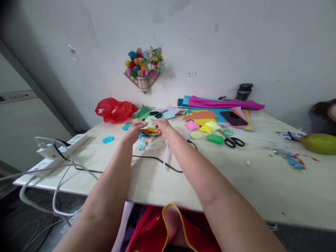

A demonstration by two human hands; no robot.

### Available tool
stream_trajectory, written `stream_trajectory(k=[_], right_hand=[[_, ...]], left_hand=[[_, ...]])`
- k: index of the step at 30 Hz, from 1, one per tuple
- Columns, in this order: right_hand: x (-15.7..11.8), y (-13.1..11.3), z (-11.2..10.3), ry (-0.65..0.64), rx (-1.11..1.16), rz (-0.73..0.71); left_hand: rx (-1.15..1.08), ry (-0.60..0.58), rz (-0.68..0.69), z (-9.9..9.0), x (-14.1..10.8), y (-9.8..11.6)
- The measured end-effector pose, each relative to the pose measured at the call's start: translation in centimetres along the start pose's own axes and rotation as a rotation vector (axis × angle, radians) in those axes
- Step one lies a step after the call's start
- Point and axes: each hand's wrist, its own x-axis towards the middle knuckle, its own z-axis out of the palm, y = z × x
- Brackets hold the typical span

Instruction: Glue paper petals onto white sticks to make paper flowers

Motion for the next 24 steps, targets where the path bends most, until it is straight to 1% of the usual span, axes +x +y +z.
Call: stream_trajectory(k=[3, 6, 8, 10, 12, 13, 14, 15, 17, 19, 20, 22, 24], right_hand=[[-0.2, 0.1, 0.1, 0.099, -0.099, -0.051], [0.0, 0.6, -0.2, 0.177, -0.174, -0.09], [0.3, 0.9, -0.6, 0.214, -0.25, -0.091], [0.6, 1.2, -0.8, 0.246, -0.336, -0.06], [0.7, 1.3, -0.9, 0.277, -0.417, -0.023], [0.7, 1.3, -1.0, 0.292, -0.457, -0.009], [0.7, 1.4, -1.0, 0.305, -0.496, 0.003], [0.8, 1.4, -1.1, 0.313, -0.531, 0.017], [1.1, 1.5, -1.2, 0.313, -0.584, 0.047], [1.6, 1.8, -1.1, 0.298, -0.628, 0.073], [1.9, 1.9, -0.9, 0.285, -0.645, 0.08], [2.6, 2.2, -0.4, 0.259, -0.673, 0.084], [3.2, 2.4, 0.2, 0.231, -0.674, 0.088]], left_hand=[[0.016, 0.049, 0.012, -0.6, 0.0, 0.0], [-0.014, 0.135, 0.042, -1.4, 0.1, 0.1], [-0.04, 0.184, 0.043, -1.8, 0.2, 0.2], [-0.075, 0.228, 0.024, -2.3, 0.4, 0.5], [-0.148, 0.292, 0.011, -2.9, 0.6, 1.0], [-0.208, 0.355, 0.018, -3.3, 0.7, 1.5], [-0.281, 0.429, 0.041, -3.7, 0.8, 2.0], [-0.356, 0.472, 0.077, -4.1, 0.8, 2.5], [-0.479, 0.51, 0.162, -4.9, 0.8, 3.7], [-0.514, 0.517, 0.2, -5.3, 0.7, 4.5], [-0.482, 0.508, 0.196, -5.3, 0.5, 4.7], [-0.288, 0.399, 0.11, -5.1, 0.0, 4.6], [0.028, 0.266, 0.017, -4.6, -0.8, 4.2]])
